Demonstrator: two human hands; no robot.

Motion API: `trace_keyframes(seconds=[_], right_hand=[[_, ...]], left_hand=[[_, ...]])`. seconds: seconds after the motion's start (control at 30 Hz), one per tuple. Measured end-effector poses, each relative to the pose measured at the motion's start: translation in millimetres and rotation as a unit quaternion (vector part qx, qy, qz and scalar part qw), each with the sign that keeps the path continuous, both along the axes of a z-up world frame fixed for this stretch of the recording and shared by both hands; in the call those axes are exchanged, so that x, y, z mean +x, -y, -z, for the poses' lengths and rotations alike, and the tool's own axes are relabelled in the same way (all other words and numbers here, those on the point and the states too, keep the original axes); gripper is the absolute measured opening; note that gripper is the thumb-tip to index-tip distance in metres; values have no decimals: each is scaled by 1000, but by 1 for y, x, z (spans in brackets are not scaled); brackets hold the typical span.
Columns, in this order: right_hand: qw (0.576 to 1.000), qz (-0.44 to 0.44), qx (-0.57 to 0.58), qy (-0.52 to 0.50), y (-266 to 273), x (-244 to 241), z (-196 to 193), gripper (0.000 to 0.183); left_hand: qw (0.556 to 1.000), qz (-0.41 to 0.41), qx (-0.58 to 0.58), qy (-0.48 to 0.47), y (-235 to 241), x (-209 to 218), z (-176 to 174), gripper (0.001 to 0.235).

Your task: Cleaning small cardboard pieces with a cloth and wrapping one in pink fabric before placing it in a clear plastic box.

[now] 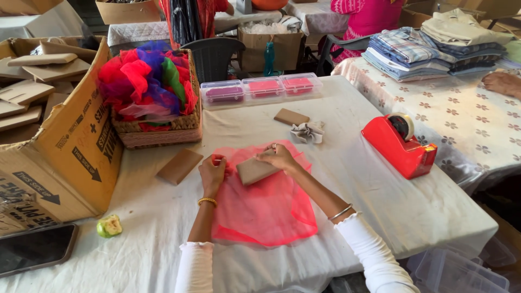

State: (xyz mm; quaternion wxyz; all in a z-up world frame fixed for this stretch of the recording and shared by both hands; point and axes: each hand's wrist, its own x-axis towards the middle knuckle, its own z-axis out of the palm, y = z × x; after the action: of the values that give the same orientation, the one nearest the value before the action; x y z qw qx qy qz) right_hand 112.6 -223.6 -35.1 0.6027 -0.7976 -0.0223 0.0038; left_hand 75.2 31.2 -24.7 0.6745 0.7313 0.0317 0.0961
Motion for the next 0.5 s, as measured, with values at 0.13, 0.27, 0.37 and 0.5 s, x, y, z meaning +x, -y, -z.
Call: trace_keyframes(seconds=[0.13, 0.27, 0.37, 0.5], right_hand=[[998, 31, -59, 9, -3, -13, -1, 59], [968, 47, -224, 100, -12, -35, -22, 57], [935, 56, -334, 107, -18, -52, -39, 55], [897, 49, -403, 177, -13, -48, -27, 44]], left_hand=[[1000, -7, -2, -5, 2, -2, -5, 17], [999, -33, 17, 4, 3, -6, -7, 17], [998, -36, 20, 52, 3, -2, 2, 15], [996, 4, -27, 87, 2, -7, -7, 14]])
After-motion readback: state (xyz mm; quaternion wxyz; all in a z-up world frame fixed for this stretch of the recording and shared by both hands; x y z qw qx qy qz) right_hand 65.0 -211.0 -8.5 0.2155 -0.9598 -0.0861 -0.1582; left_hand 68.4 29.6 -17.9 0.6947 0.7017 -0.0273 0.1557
